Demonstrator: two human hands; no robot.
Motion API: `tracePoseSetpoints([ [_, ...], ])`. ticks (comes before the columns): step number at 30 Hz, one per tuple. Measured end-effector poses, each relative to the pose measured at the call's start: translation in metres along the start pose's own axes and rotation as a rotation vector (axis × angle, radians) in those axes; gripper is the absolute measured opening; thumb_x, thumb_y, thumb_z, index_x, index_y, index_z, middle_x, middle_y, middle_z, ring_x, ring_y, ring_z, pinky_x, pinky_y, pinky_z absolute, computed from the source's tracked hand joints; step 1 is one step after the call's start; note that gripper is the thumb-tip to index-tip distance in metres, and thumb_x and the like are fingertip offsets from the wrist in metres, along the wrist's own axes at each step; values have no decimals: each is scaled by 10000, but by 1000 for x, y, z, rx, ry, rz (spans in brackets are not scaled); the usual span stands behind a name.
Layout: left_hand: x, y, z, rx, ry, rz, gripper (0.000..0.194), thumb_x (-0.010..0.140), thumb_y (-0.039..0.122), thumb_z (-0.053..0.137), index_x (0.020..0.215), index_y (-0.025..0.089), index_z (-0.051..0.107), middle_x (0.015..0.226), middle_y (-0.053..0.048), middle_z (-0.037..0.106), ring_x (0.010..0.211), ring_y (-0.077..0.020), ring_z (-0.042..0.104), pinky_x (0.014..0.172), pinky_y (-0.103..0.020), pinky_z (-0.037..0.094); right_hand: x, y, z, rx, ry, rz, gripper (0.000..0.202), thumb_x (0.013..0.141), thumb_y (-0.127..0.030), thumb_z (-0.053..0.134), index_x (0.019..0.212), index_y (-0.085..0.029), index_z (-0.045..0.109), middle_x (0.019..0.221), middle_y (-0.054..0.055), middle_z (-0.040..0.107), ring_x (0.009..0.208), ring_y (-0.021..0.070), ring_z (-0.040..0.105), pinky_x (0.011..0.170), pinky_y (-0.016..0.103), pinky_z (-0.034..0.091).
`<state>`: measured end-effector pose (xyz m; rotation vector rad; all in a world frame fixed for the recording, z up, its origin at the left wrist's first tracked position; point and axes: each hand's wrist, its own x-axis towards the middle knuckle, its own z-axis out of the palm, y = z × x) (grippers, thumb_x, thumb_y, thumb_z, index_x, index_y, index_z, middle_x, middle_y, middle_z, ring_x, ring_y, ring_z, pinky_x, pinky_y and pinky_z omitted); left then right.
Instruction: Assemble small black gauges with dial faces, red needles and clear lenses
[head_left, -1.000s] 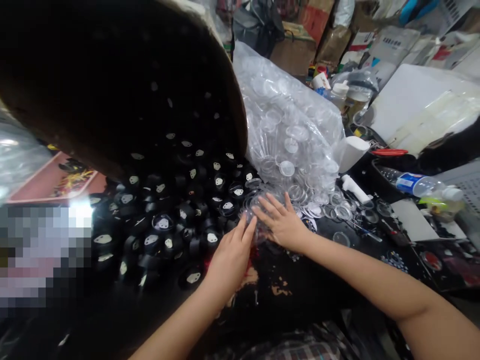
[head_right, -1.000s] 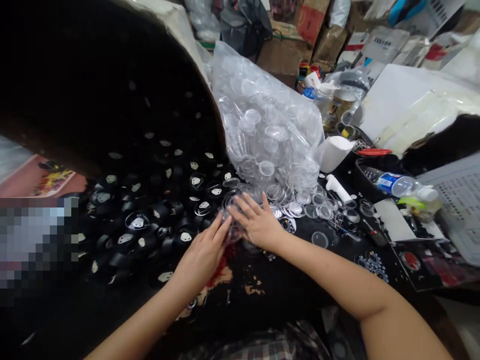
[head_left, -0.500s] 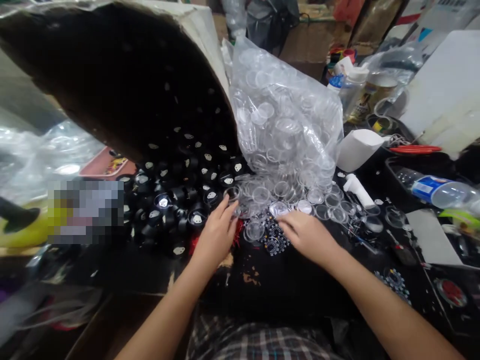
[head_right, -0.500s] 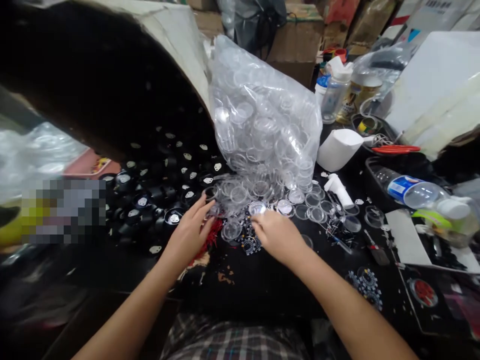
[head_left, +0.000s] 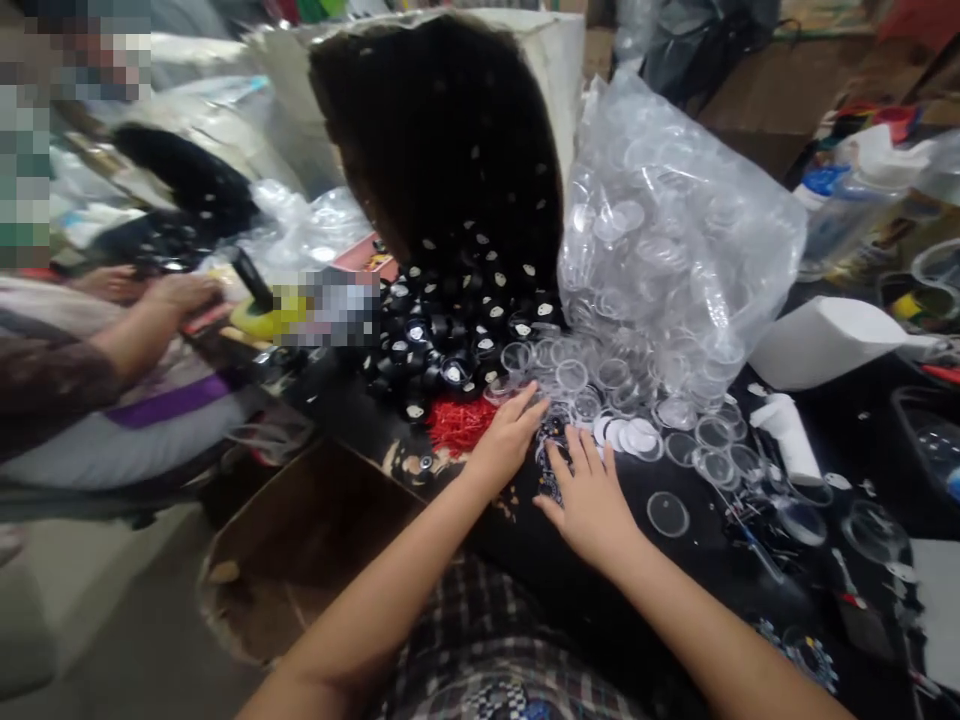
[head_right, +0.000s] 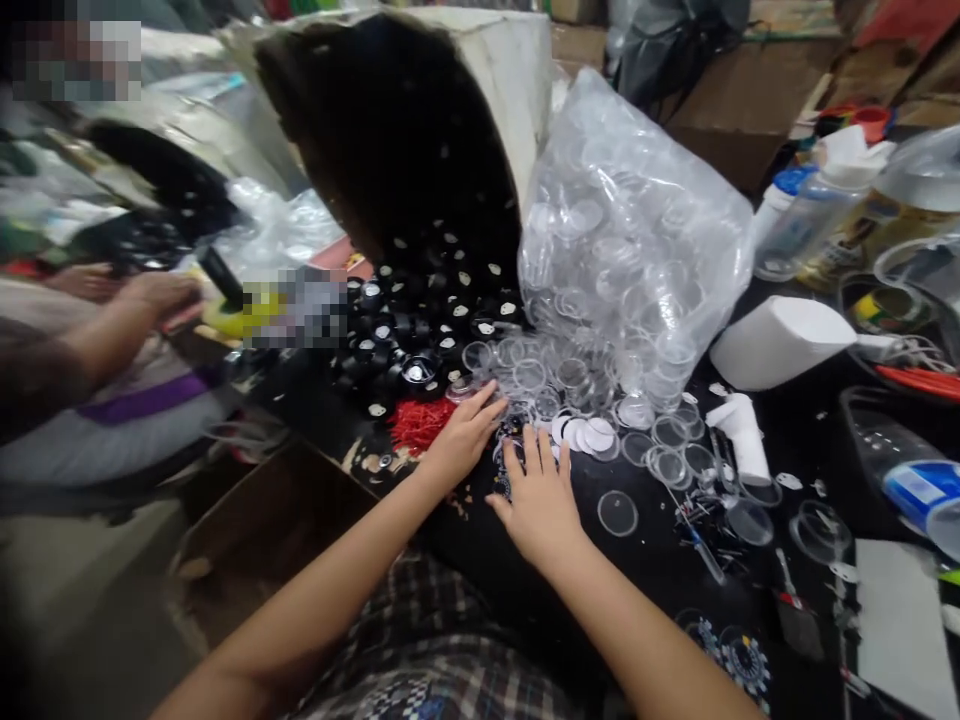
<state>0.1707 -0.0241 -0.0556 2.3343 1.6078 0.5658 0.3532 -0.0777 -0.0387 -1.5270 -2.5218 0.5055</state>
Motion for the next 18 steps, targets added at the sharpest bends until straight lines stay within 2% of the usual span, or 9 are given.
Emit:
tracePoseSetpoints([
  [3,4,0,-4,-4,5,27,419,953,122,440,1353,184,546,1540,-126,418,1419,-207,393,1158,-401,365,-4,-14,6,5,-5,24,705,887,-493,596,1468,-125,440,1572,244,266,1462,419,214,1143,654,214],
  [5,-2,4,-12,-9,17,46,424,942,99,437,1340,179,558,1534,-117,431,1425,-210,383,1161,-402,363,-3,-19,6,4,-19,11,676,900,-446,594,1472,-122,435,1576,223,271,1468,399,213,1160,627,211],
  [8,-26,5,-31,-22,61,47,399,954,118,434,1317,202,574,1491,-87,494,1380,-188,445,1139,-360,396,-2,-19,4,-3,-21,-7,615,912,-348,591,1463,-117,448,1562,179,333,1458,378,265,1161,610,245],
  [10,-49,-5,-47,-27,121,12,365,966,157,442,1291,239,584,1409,-60,573,1296,-161,528,1100,-324,434,-4,-16,-1,3,46,5,552,920,-290,574,1428,-92,486,1520,188,408,1422,380,344,1138,617,291],
  [12,-71,-25,-64,-8,239,-87,331,981,197,423,1271,230,578,1306,-81,623,1231,-177,566,1081,-362,448,-10,-16,-8,46,184,-10,458,947,-266,524,1367,-84,543,1449,194,502,1372,368,426,1122,620,312],
  [15,-89,-70,-84,59,419,-292,342,995,273,379,1275,148,531,1192,-163,594,1068,-236,615,965,-457,504,-25,-22,-19,193,388,-6,336,989,-280,453,1242,-134,620,1229,145,664,1180,300,591,1060,554,404],
  [17,-89,-98,-92,93,424,-358,375,982,330,415,1281,132,524,1169,-170,571,938,-230,635,877,-448,533,-34,-30,-23,300,425,63,281,999,-301,449,1164,-181,642,1061,90,705,986,245,652,915,449,497],
  [18,-87,-109,-93,103,393,-357,395,959,361,471,1284,145,533,1186,-166,568,937,-233,636,884,-448,527,-38,-35,-23,340,420,103,259,999,-307,456,1138,-198,646,1011,70,705,922,225,656,848,406,511],
])
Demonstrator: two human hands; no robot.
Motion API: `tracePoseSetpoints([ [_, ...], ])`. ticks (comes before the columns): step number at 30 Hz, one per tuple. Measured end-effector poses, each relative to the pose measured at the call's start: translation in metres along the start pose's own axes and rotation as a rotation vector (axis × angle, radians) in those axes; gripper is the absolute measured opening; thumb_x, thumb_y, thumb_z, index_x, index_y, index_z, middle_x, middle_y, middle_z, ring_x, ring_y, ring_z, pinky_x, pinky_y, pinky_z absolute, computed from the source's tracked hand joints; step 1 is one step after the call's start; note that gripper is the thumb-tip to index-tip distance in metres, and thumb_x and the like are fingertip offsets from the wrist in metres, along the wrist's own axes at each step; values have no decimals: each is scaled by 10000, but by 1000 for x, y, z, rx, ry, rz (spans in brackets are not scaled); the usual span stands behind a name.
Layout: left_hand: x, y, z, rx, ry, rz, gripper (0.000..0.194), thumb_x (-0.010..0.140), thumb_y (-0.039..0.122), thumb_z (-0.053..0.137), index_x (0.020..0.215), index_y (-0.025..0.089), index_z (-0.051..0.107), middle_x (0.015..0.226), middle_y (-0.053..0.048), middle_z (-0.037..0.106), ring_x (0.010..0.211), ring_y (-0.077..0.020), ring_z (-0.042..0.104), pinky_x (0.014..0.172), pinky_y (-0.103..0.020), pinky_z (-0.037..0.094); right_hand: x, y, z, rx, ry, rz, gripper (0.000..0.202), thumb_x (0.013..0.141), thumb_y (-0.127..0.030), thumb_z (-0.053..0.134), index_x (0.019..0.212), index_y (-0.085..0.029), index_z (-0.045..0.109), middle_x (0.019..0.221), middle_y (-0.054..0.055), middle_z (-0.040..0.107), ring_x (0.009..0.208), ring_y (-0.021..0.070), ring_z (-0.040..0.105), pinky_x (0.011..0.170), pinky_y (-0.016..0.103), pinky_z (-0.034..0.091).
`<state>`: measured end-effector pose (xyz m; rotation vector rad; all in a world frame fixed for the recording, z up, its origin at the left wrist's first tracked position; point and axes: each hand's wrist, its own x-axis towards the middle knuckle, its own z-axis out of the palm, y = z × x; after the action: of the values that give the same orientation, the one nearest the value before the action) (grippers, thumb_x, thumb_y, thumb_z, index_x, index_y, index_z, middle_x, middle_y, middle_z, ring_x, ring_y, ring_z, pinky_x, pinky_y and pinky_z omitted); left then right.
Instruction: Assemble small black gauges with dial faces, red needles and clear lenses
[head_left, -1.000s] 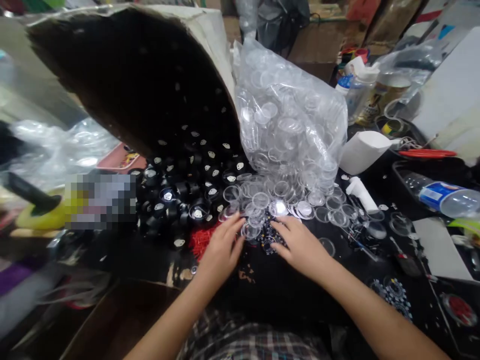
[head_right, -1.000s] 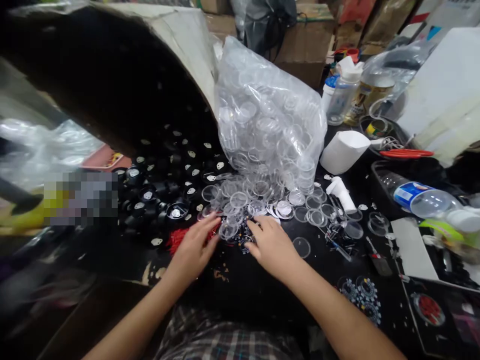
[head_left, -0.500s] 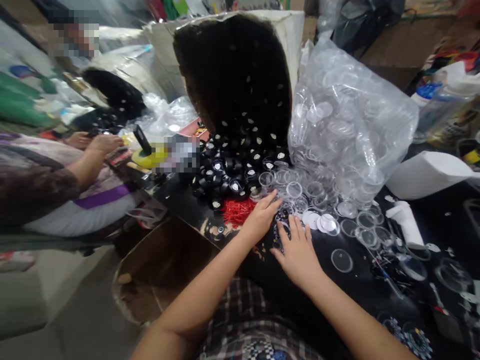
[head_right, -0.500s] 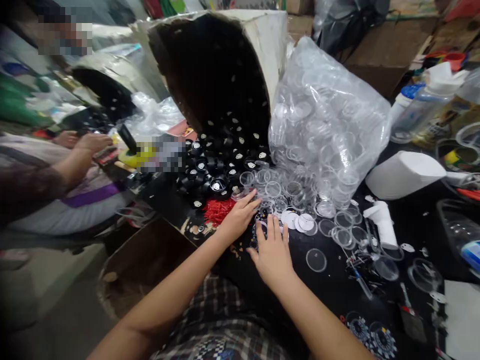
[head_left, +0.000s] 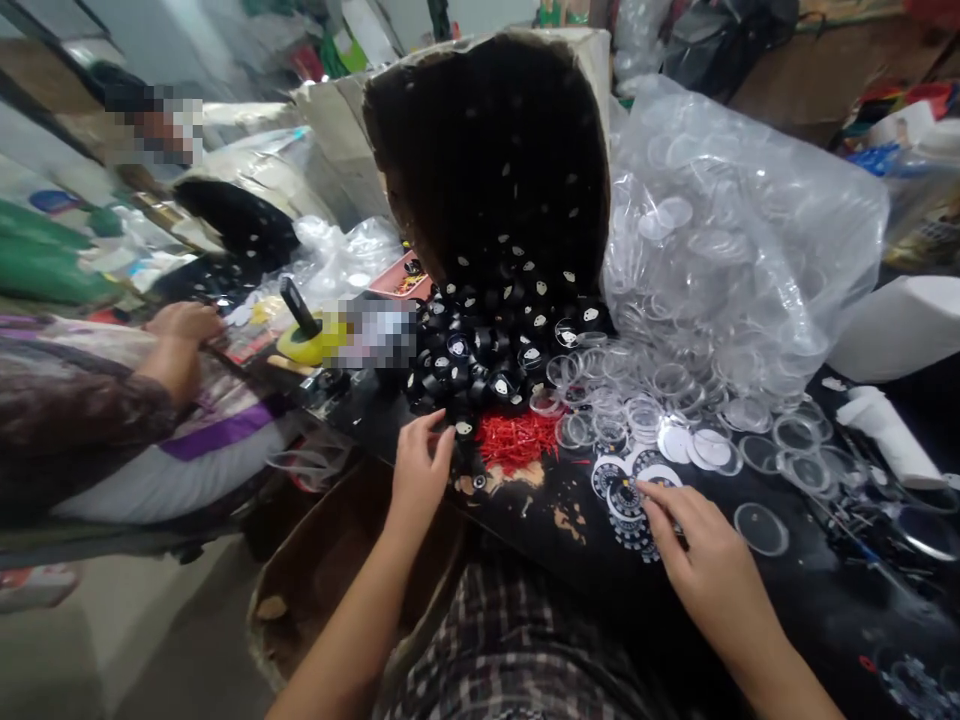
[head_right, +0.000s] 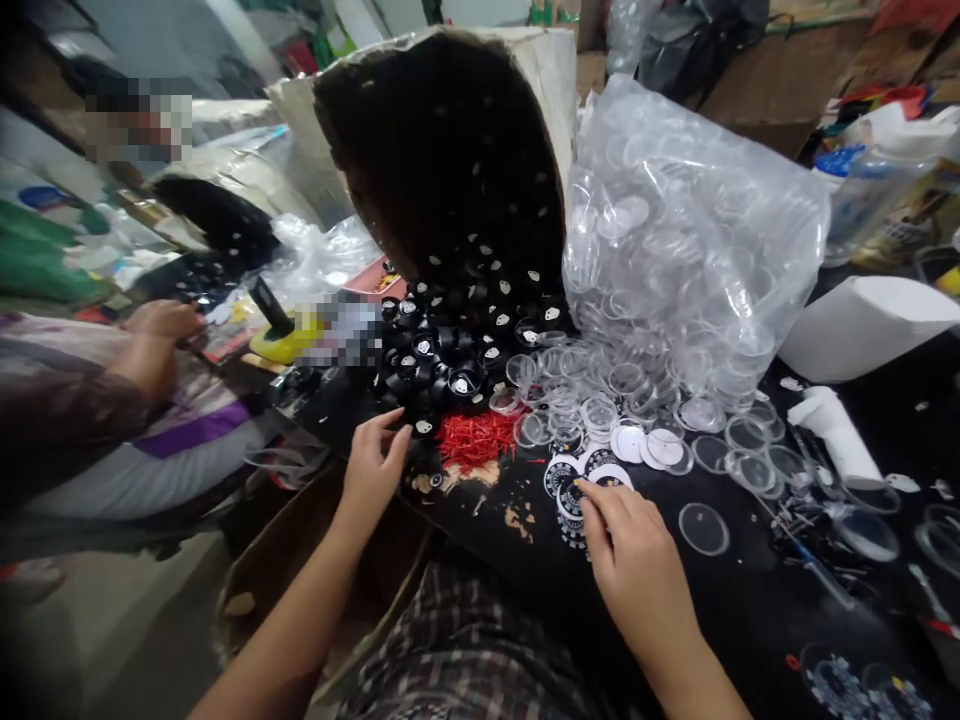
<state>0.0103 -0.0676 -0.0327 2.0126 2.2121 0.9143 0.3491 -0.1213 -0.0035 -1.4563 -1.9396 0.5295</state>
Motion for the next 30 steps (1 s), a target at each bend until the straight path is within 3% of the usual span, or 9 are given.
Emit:
tracePoseSetpoints([
  [5,14,-20,11,-22,-177,127,460,844,365,654,1277,226,584,1345,-150,543,1277,-346,486,1100,-543,327,-14,-15,11,43,21,165,219,993,-283,476,1099,-220,657,1019,46,686,949,195,643,876,344,479],
  [8,13,-30,12,-79,-162,160,456,849,386,634,1274,231,583,1267,-151,581,1212,-366,522,1055,-553,372,-15,-17,16,-19,14,270,248,989,-273,466,1135,-206,654,1024,62,663,943,195,638,866,333,492],
  [10,9,-35,12,-153,-111,85,583,756,444,732,1279,236,581,1195,-124,590,1065,-342,587,964,-526,469,-14,-18,19,-97,-38,322,304,964,-284,502,1228,-193,622,1071,83,635,943,211,633,854,347,510],
  [14,1,-19,0,-446,-92,-174,677,667,441,807,1270,227,586,1233,-101,554,1047,-283,594,986,-475,489,-12,-23,25,-239,-59,325,465,928,-368,546,1362,-203,537,1158,109,581,991,258,615,873,411,516],
  [17,8,9,-7,-1018,-202,-567,505,786,388,728,1253,261,586,1226,-57,601,1081,-199,621,973,-347,520,-11,-17,29,-282,-10,287,434,948,-447,496,1313,-226,576,1109,92,584,958,255,618,877,430,505],
  [19,19,26,-9,-1429,-244,-834,289,870,363,634,1112,206,649,1135,-62,666,998,-174,669,893,-302,569,-11,-10,31,-273,-24,245,408,945,-475,490,1257,-242,613,1082,77,583,892,230,627,832,401,517],
  [23,37,54,-14,-1772,-448,-1115,303,969,329,499,1036,88,670,993,-110,720,871,-156,720,793,-219,598,-12,-7,30,-223,-52,233,354,951,-465,497,1217,-271,629,1100,54,578,772,159,622,726,315,528],
  [27,43,69,-10,-1828,-559,-1109,449,998,444,396,1047,85,660,969,-118,729,768,-143,724,694,-212,605,-15,-13,26,-180,-45,234,323,964,-432,495,1210,-275,632,1123,54,588,831,156,634,757,300,525],
  [30,43,70,2,-1758,-546,-846,390,939,487,507,1053,143,650,1001,-96,722,765,-138,707,699,-229,593,-16,-15,22,-155,-41,239,299,963,-403,508,1188,-265,648,1125,65,605,878,170,637,798,315,520],
])
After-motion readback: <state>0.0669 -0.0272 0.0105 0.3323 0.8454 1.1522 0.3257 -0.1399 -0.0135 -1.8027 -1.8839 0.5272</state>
